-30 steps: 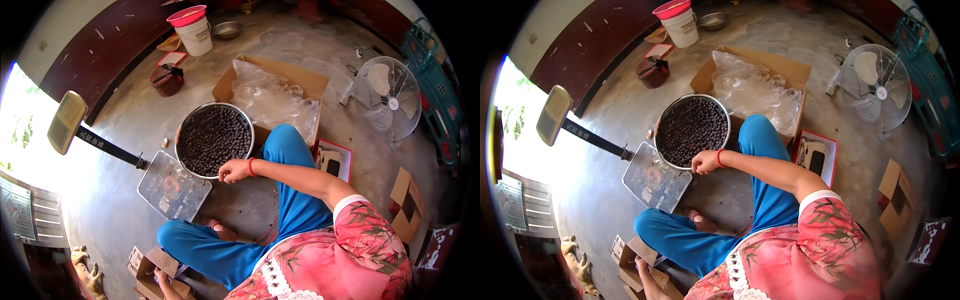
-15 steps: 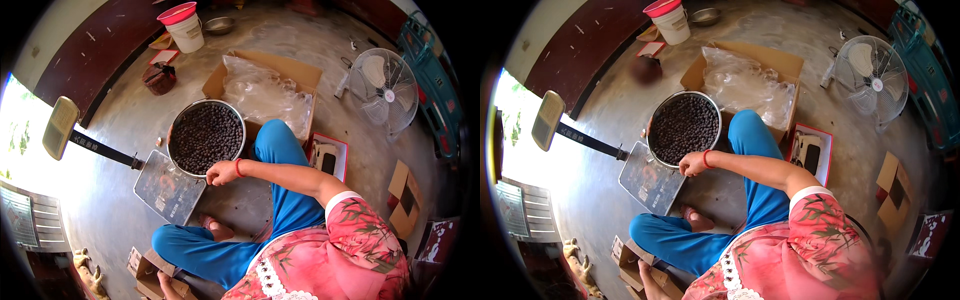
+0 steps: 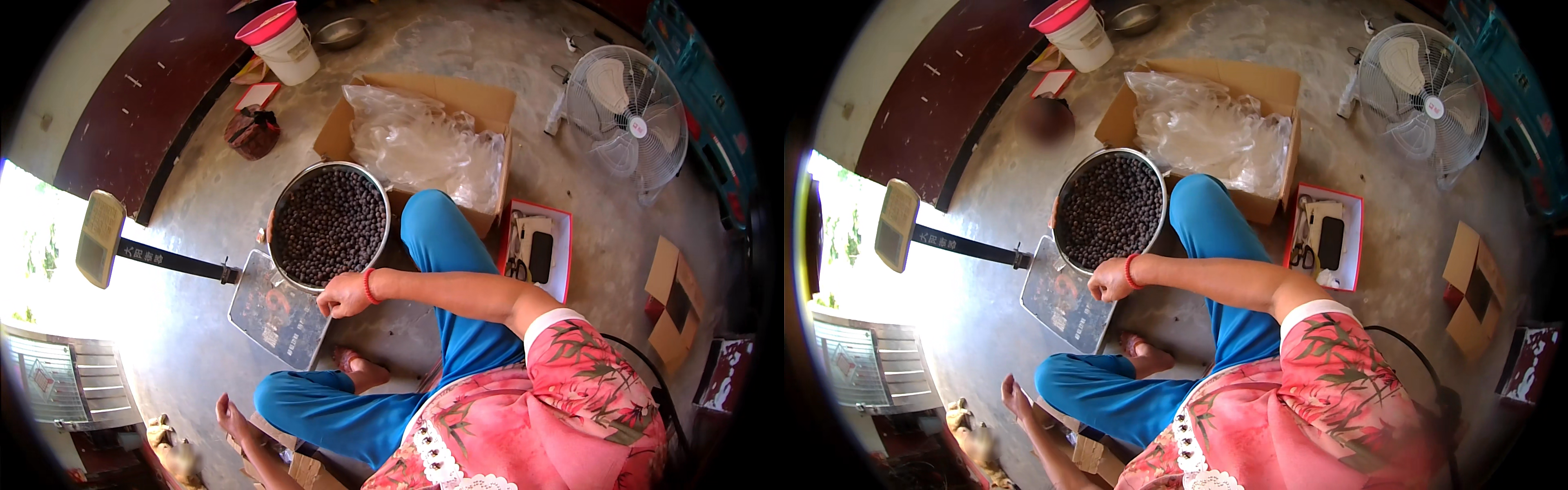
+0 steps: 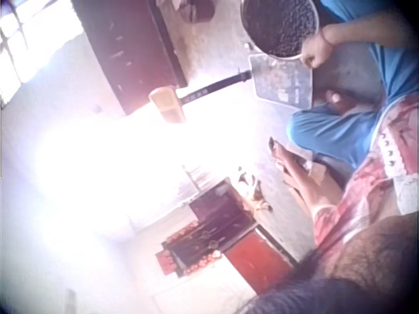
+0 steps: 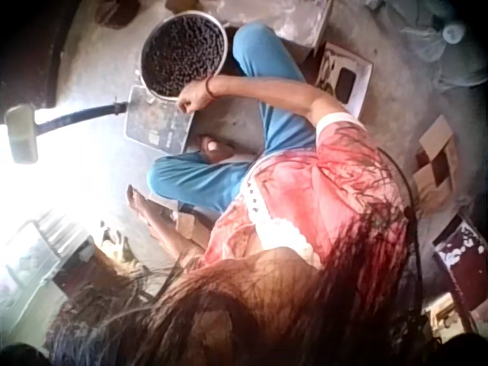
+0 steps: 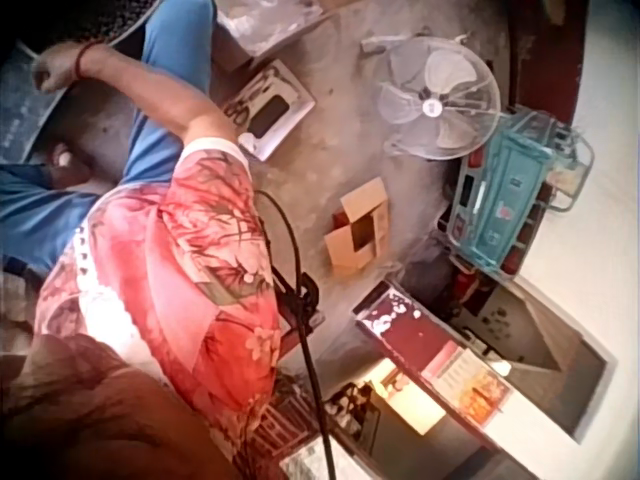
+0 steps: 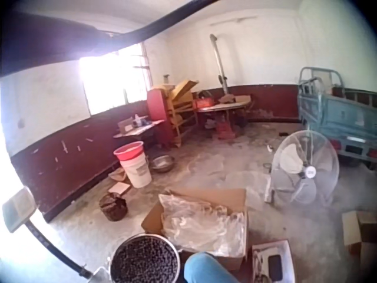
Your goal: The person fills small plastic bags with small dark round items from a large bowl by hand. They then tie the bags and place them on an electronic scale.
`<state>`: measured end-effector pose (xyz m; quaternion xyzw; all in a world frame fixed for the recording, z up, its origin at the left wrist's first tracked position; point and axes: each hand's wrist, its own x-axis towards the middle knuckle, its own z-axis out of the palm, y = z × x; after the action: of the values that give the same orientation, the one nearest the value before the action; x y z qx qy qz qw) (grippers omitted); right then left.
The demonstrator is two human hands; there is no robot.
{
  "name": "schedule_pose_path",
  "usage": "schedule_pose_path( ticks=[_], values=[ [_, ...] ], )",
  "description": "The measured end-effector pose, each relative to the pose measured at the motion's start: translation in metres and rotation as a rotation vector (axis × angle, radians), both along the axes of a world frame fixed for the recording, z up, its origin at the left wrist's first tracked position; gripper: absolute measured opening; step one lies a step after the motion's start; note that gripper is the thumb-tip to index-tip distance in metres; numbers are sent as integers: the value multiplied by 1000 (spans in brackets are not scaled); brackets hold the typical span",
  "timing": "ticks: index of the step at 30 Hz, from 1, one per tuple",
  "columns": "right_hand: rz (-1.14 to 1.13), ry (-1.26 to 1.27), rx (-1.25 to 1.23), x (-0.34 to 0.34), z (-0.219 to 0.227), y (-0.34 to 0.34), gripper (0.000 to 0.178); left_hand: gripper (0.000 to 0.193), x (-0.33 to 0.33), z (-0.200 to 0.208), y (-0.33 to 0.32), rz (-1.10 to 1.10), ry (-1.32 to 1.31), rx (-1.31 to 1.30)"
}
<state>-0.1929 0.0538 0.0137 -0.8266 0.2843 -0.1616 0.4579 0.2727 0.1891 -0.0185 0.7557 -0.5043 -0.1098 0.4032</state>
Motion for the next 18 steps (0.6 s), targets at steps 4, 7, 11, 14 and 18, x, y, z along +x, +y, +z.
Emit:
schedule_pose_path(
  ticks=[4, 7, 11, 14, 18],
  values=[
    [74, 52, -106, -1, -6, 5, 18, 20, -62, 26, -59, -236, 232, 234],
    [89, 79, -149, 1, 3, 9, 16, 23, -112, 40, -79, -371, 342, 478],
    [63, 139, -179, -7, 2, 9, 17, 33, -129, 25, -100, -588, 160, 865],
    [33, 202, -223, -12, -5, 7, 18, 35, -139, 24, -111, -568, 178, 897],
    [33, 316, -274, -8, -9, 9, 18, 36, -143, 21, -118, -580, 180, 941]
  ],
)
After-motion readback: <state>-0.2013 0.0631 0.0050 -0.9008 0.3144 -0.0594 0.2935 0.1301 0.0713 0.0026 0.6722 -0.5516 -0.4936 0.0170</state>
